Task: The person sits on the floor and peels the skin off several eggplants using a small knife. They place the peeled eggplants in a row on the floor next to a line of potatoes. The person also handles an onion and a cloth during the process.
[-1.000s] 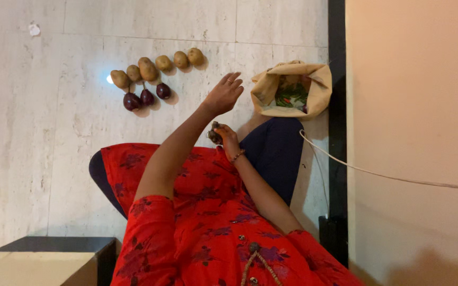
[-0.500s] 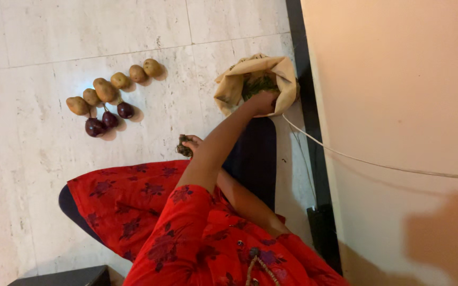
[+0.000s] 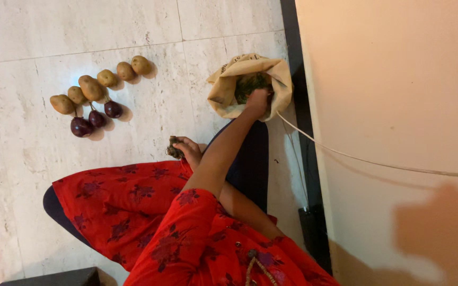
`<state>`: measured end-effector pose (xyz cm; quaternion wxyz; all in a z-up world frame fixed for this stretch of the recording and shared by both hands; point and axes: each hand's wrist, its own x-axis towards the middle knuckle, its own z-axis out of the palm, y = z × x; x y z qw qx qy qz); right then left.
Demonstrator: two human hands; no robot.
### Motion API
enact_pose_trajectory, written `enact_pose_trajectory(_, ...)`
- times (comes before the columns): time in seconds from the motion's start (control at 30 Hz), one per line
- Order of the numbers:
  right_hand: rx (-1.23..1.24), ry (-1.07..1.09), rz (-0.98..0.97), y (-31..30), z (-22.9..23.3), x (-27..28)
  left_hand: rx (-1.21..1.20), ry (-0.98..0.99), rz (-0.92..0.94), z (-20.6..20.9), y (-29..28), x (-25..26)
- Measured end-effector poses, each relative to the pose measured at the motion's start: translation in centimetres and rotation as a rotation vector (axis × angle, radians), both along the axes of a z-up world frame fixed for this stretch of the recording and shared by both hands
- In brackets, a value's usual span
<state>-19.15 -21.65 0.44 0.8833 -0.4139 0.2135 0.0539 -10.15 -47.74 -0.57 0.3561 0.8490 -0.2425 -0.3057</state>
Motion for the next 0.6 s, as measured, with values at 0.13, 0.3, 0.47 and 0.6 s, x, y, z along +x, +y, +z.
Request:
enact_pose_trajectory(0.13,-0.032,-0.001,-0.009,0.1,0.4,-0.3,0.158,-0.178,0.032,-0.1,0.4,-0.1)
enact_pose_trajectory(0.3,-0.044,-0.018,-0.003,-0.1,1.0,0.0,0.159,-0.466,0.157,0.6,1.3,-0.5)
enact_pose_trajectory(0.47,-0.065,-0.002,-0.017,0.1,2.0,-0.4,-0.333,-0.409,0.293,0.5,2.2,0.1)
enact_pose_trajectory(0.6,-0.155,0.003,-0.013,-0.4,3.5,0.1,-0.621,-0.171,0.556,0.6,3.4,0.5)
